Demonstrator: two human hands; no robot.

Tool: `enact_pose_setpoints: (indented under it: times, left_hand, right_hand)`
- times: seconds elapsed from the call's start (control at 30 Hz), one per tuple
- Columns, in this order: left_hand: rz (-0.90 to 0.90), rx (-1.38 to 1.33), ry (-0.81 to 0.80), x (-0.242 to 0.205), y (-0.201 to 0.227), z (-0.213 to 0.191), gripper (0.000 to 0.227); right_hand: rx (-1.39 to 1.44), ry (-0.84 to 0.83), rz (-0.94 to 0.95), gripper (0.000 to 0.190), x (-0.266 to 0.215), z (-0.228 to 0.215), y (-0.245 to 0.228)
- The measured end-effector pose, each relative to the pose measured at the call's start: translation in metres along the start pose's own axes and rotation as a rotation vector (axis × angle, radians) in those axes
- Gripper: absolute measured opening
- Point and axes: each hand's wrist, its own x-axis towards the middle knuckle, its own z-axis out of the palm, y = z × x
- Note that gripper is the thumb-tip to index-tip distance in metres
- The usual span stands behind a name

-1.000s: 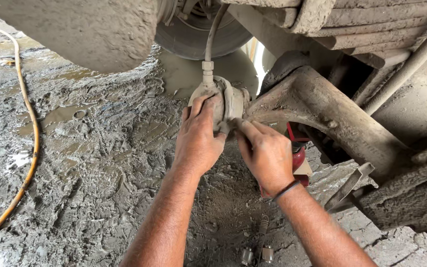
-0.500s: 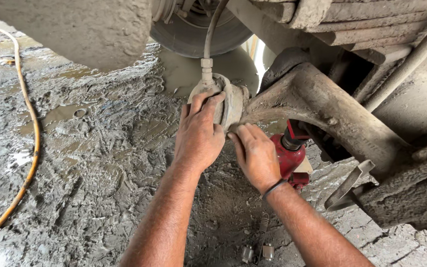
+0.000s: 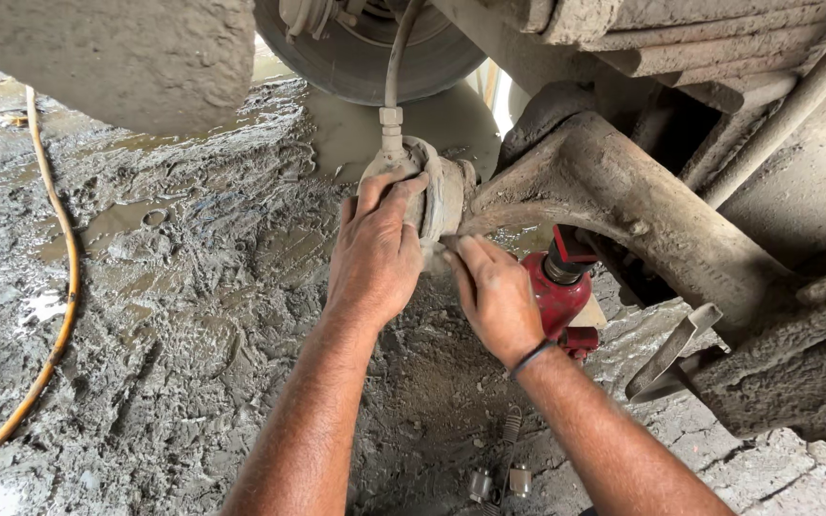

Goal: The person works on a component of a vehicle's undercarriage by hand, using a small tool to scrape or pry near a brake chamber and leaf springs.

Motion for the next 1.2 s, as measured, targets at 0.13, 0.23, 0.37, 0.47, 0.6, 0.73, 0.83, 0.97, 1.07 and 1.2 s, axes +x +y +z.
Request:
enact_pose_setpoints:
  times: [0.13,0.23,0.37,0.47,0.6,0.73,0.83,0.97,1.07,1.2]
  left_hand:
    - [0.039,0.012,0.034,0.000,0.000,0.001,0.052]
    - [0.007,-0.015,0.006,-0.002,-0.001,0.000,0.050]
    - [0.010,-0.013,0.015,0.000,0.004,-0.004,0.046]
    - [0.009,-0.016,0.023,-0.001,0.005,-0.005,0.047]
    - [-0.012,-0.013,-0.010,-0.001,0.004,-0.005,0.049]
    - [-0.025,-0.033,0.000,0.000,0.007,-0.006,0.045]
    - [-0.011,-0.026,0.007,-0.001,0.008,-0.006,0.044]
    - [-0.022,-0.013,0.000,0.000,0.007,-0.008,0.045]
    - [-0.014,-0.018,0.001,0.000,0.006,-0.005,0.043]
    - [-0.021,0.012,-0.003,0.000,0.008,-0.005,0.043]
  right_hand:
    - [0.148,0.088,0.178,0.013,0.008,0.006,0.002]
    - [0.152,0.056,0.195,0.014,0.005,0.009,-0.001]
    - [0.126,0.056,-0.021,0.015,-0.001,0.003,0.002]
    - [0.095,0.114,0.055,0.011,0.004,0.006,0.009]
    - [0.179,0.024,0.247,0.015,0.004,0.011,0.016]
    - [0.032,-0.035,-0.139,0.016,-0.009,0.006,0.017]
    - [-0.079,-0.027,-0.136,0.018,-0.016,0.004,0.014]
    - [0.089,-0.071,-0.028,0.013,-0.007,0.004,0.010]
    - [0.222,0.020,0.154,0.013,0.000,0.001,0.008]
    - [0.293,-0.008,0.352,0.013,0.009,-0.001,0.006]
